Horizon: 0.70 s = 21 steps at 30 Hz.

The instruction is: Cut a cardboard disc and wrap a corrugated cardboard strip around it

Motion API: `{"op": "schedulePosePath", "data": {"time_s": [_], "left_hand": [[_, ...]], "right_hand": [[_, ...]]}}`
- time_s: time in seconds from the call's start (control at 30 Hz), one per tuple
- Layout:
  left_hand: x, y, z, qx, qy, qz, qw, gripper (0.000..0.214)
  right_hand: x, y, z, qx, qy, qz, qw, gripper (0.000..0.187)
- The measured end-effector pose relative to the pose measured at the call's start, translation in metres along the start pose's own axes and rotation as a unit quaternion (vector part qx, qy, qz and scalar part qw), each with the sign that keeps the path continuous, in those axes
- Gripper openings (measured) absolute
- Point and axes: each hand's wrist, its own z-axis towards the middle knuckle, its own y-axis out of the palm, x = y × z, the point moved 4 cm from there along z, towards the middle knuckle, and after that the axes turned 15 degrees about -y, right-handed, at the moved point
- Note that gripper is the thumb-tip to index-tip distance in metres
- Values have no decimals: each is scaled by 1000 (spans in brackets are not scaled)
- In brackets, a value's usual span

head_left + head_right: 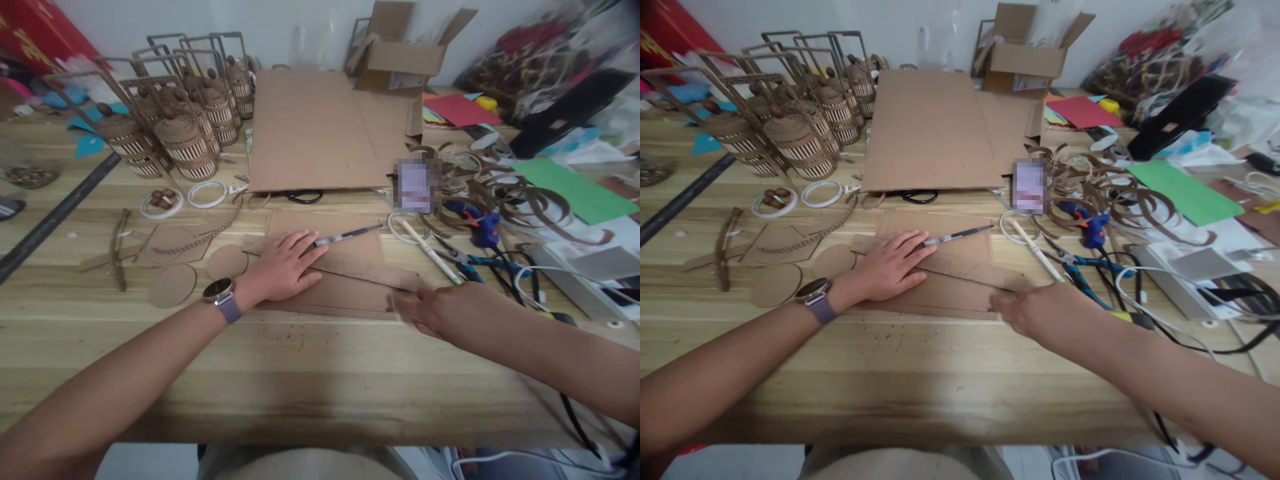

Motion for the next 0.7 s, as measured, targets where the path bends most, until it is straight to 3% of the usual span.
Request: {"op": "schedulePosePath", "data": {"time_s": [0.13, 0.27, 0.4, 0.53, 0.6, 0.7], "left_hand": [[0, 0, 0, 4, 5, -2, 1000, 57], [0, 1, 0, 17, 9, 1, 1000, 57], [0, 1, 0, 17, 3, -5, 1000, 55], [1, 0, 0, 9, 1, -12, 1000, 55], [1, 0, 0, 11, 2, -12, 1000, 55], [1, 0, -1, 21, 2, -6, 1000, 56]], "right_hand": [[14, 11, -18, -19, 8, 18, 1000, 19], [26, 6, -22, -9, 40, 33, 999, 20], [31, -9, 6, 72, 80, 70, 992, 27], [26, -26, 37, 183, -3, 102, 978, 25], [27, -36, 38, 229, -19, 84, 970, 27], [32, -45, 21, 273, 11, 60, 960, 31]]}}
